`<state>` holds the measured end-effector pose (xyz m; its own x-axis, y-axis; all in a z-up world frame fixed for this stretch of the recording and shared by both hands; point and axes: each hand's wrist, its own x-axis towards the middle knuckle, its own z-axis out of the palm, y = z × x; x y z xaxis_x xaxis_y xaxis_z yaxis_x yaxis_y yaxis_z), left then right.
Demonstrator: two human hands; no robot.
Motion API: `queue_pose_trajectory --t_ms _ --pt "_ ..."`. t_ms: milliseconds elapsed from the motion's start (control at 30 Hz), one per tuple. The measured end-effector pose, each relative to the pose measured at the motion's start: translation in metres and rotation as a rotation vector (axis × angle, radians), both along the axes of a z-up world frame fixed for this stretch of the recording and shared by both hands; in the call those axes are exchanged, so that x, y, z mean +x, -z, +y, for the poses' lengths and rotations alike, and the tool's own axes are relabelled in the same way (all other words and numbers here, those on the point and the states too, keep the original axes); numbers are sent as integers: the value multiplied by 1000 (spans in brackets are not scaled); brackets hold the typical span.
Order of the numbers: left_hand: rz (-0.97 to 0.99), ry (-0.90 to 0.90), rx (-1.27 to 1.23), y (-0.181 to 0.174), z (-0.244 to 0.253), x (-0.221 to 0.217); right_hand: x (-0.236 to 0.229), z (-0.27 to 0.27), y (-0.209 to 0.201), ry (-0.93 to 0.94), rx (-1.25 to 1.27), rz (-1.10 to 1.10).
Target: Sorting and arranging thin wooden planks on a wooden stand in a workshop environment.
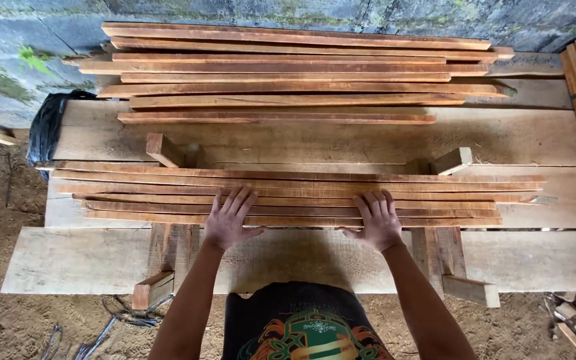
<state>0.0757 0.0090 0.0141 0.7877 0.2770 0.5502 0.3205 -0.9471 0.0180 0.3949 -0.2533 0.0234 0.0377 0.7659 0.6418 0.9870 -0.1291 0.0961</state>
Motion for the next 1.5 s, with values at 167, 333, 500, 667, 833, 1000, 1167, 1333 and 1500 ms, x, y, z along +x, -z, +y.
queue_pose_trajectory --t_ms 167,333,500,667,833,1000,1167,1333,1500 --pt "11 -28 66 1 9 4 7 7 -1 9 4 -25" --pt "41 -41 55 6 5 5 10 -1 9 49 -43 10" --pt "-51 -95 -330 3 11 2 23 -3 32 74 -55 301" --pt "-187 -200 -435 -26 36 34 56 40 33 69 16 337" --pt "-199 -218 -319 -38 87 77 98 107 -8 34 63 294" --pt "-151 -208 -257 -52 132 119 110 163 -80 85 134 274" --pt "-87 -249 -149 -3 185 153 124 200 -64 189 -12 412" --pt "222 -358 -447 38 197 150 148 207 12 444 -433 601" --pt "595 -551 -406 94 220 146 175 193 103 461 -555 329"
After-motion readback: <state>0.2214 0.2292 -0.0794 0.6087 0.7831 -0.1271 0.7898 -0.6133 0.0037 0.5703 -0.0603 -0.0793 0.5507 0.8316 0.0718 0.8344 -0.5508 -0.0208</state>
